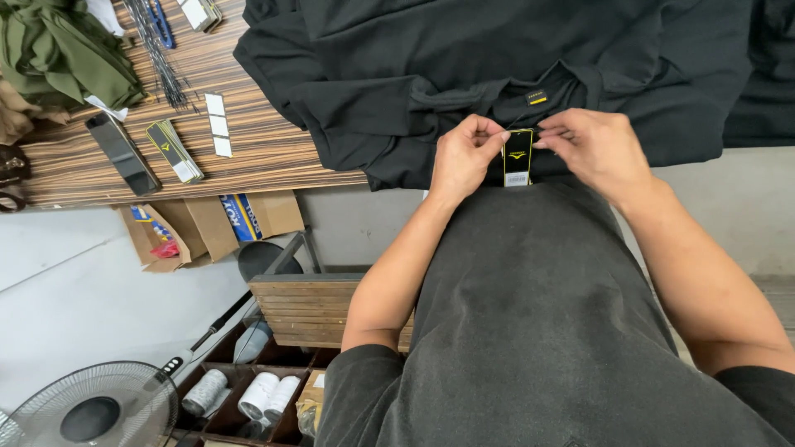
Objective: The person attaches yellow and white tags to black t-shirts using black zip ties. They thread the zip ties through the tag holes and the shirt's neck seam, then pull them tight to secure the tags. The person also folds the shirts and organizes stacks of tags on the table.
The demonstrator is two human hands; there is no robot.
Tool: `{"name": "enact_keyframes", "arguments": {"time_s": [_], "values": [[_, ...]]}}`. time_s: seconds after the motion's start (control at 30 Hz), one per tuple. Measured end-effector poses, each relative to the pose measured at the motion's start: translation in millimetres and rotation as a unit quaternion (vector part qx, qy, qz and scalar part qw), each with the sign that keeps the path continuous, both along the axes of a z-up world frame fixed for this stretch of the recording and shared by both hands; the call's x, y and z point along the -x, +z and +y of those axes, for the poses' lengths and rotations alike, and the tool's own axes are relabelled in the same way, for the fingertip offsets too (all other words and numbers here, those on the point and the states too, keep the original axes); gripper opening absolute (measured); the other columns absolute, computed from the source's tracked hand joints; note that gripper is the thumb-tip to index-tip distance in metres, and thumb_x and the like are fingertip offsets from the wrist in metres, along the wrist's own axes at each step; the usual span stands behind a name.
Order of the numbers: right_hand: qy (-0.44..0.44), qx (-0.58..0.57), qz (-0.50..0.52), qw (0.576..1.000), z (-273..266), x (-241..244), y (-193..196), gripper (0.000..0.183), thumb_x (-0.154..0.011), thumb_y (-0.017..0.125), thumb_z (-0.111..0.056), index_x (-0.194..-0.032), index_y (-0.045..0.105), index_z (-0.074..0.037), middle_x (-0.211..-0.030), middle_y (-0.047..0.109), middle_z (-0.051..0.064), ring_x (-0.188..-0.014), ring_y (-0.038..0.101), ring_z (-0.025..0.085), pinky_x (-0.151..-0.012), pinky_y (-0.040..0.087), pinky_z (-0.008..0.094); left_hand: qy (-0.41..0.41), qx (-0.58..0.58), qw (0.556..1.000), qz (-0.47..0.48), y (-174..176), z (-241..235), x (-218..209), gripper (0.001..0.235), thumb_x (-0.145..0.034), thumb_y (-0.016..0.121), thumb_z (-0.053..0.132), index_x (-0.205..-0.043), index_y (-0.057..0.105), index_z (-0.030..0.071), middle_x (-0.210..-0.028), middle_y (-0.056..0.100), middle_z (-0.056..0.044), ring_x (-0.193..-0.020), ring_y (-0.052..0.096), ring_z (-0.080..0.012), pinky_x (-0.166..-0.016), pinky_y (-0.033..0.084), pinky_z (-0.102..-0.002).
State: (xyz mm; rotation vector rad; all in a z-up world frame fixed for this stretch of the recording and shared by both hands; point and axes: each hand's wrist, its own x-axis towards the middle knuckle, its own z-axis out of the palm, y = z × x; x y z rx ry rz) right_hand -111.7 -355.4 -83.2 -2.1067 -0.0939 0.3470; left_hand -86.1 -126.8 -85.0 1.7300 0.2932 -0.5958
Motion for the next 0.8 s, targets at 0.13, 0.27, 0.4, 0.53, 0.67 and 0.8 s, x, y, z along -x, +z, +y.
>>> {"name": "enact_keyframes", "arguments": {"time_s": [0.13,0.27,0.4,0.53,0.67,0.8], "values": [[-0.075,-0.086,0.044,0.993,6.8,-4.9,17.0,0.011,-0.102,0.078,0.005,-0.112,0.078,0.001,-0.098,0.075,0.017,-0.084,0.074,0.023,-0.068,0.06,0.03,0.008,0.018,1.0,0.004,-4.3,-0.6,1.2,0.011,-0.088,0.077,0.013,-0.097,0.075,0.008,-0.089,0.079,-0.006,-0.081,0.076,-0.0116,-0.07,0.06,-0.028],[-0.171,-0.264,0.12,0.941,17.1,-2.1,-1.4,0.014,-0.104,0.071,0.002,-0.118,0.072,0.002,-0.11,0.073,0.019,-0.099,0.074,0.021,-0.083,0.063,0.031,0.012,0.027,1.0,0.01,-5.9,-2.5,4.4,0.012,-0.088,0.077,0.014,-0.098,0.074,0.007,-0.089,0.078,-0.006,-0.081,0.076,-0.0113,-0.07,0.06,-0.027],[-0.197,-0.295,0.11,0.928,23.1,2.1,-10.8,0.018,-0.11,0.061,0.005,-0.127,0.062,0.008,-0.112,0.072,0.023,-0.105,0.074,0.025,-0.087,0.064,0.03,0.077,0.069,0.994,0.026,-20.0,-8.8,9.4,0.013,-0.09,0.076,0.014,-0.1,0.072,0.005,-0.088,0.076,-0.013,-0.079,0.075,-0.0163,-0.07,0.065,-0.029],[-0.196,-0.255,0.092,0.942,22.2,4.6,-20.0,0.014,-0.111,0.058,0.007,-0.124,0.064,0.008,-0.108,0.071,0.025,-0.101,0.074,0.027,-0.082,0.064,0.035,0.117,0.075,0.989,0.04,3.4,-13.2,0.9,0.015,-0.094,0.073,0.012,-0.102,0.069,-0.001,-0.095,0.075,-0.02,-0.09,0.077,-0.0247,-0.073,0.066,-0.033],[-0.202,-0.185,0.08,0.958,29.1,0.0,-6.9,0.016,-0.109,0.063,0.004,-0.123,0.069,0.003,-0.103,0.072,0.022,-0.085,0.074,0.023,-0.071,0.064,0.032,0.052,-0.048,0.997,0.02,14.9,-16.3,-7.4,0.017,-0.091,0.074,0.019,-0.102,0.073,0.006,-0.091,0.077,-0.012,-0.085,0.077,-0.0212,-0.069,0.07,-0.033],[-0.228,-0.121,0.059,0.964,31.6,-1.2,2.0,0.014,-0.107,0.068,0.002,-0.119,0.07,0.008,-0.101,0.07,0.027,-0.075,0.073,0.025,-0.056,0.06,0.031,-0.023,-0.148,0.987,-0.063,1.1,-24.5,-6.5,0.018,-0.093,0.07,0.03,-0.105,0.077,0.018,-0.088,0.078,-0.002,-0.084,0.077,-0.0215,-0.075,0.066,-0.038]]}}
